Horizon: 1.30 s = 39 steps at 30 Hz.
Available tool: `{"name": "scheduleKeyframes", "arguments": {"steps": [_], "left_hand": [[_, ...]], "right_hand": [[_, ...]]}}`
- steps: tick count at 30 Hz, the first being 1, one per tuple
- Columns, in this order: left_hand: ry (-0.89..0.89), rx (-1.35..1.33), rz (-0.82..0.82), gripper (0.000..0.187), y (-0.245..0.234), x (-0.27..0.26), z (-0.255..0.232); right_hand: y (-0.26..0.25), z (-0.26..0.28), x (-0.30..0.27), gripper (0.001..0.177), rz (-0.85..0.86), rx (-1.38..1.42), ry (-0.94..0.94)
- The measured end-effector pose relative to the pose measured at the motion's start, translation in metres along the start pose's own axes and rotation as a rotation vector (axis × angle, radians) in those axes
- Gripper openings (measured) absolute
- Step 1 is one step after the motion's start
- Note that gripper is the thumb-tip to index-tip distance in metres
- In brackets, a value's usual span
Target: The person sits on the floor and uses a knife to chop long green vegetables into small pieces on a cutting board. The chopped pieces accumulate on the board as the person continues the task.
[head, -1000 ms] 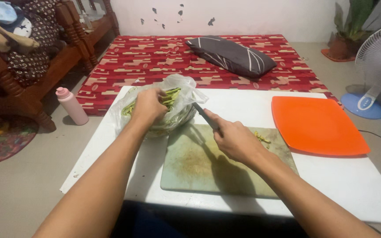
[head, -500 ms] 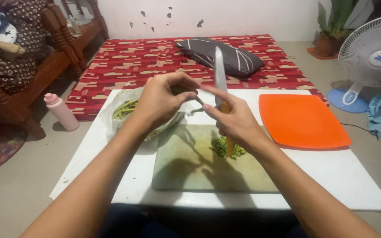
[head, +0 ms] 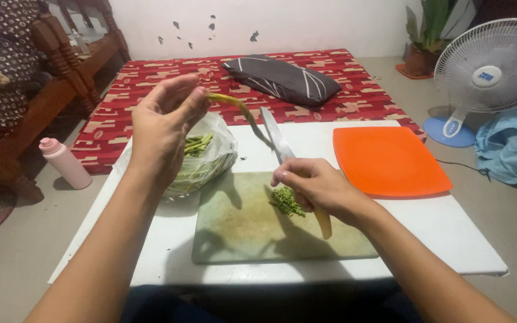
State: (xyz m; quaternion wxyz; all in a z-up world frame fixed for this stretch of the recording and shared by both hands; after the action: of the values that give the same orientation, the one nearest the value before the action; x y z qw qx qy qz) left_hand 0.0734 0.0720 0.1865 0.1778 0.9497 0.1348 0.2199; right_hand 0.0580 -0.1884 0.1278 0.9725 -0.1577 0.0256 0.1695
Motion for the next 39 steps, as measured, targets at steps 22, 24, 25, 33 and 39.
{"name": "scheduleKeyframes", "arguments": {"steps": [22,24,25,33,39], "left_hand": [[-0.176,0.288,-0.092,0.031,-0.085,-0.056,0.063],[-0.098,0.224,-0.173,0.027,-0.074,-0.044,0.045],[-0.041,0.218,-0.167,0.025,-0.066,-0.039,0.037],[0.337,0.952,0.362,0.023,0.003,-0.102,0.105],[0.342,1.061,0.224,0.008,-0.003,-0.128,0.143]], "right_hand": [[-0.019,-0.059,-0.007,0.034,-0.242,-0.005,0.149],[-0.018,-0.055,-0.008,0.035,-0.252,-0.02,0.132],[-0.017,-0.052,-0.009,0.036,-0.257,-0.065,0.147],[0.016,-0.06,-0.018,0.06,-0.249,-0.347,0.004],[0.037,-0.08,-0.042,0.051,-0.145,-0.539,0.123]]}}
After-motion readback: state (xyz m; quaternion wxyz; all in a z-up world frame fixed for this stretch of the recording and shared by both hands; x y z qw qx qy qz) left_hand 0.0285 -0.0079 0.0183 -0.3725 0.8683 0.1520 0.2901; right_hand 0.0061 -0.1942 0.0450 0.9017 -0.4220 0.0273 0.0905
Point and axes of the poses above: each hand's wrist, its own x-axis towards the middle knuckle, its own y-axis out of the palm, z = x × y, the point moved 3 cm from there along x, towards the middle knuckle, and after that the axes turned 10 degrees about -z, right-handed, at the moved point
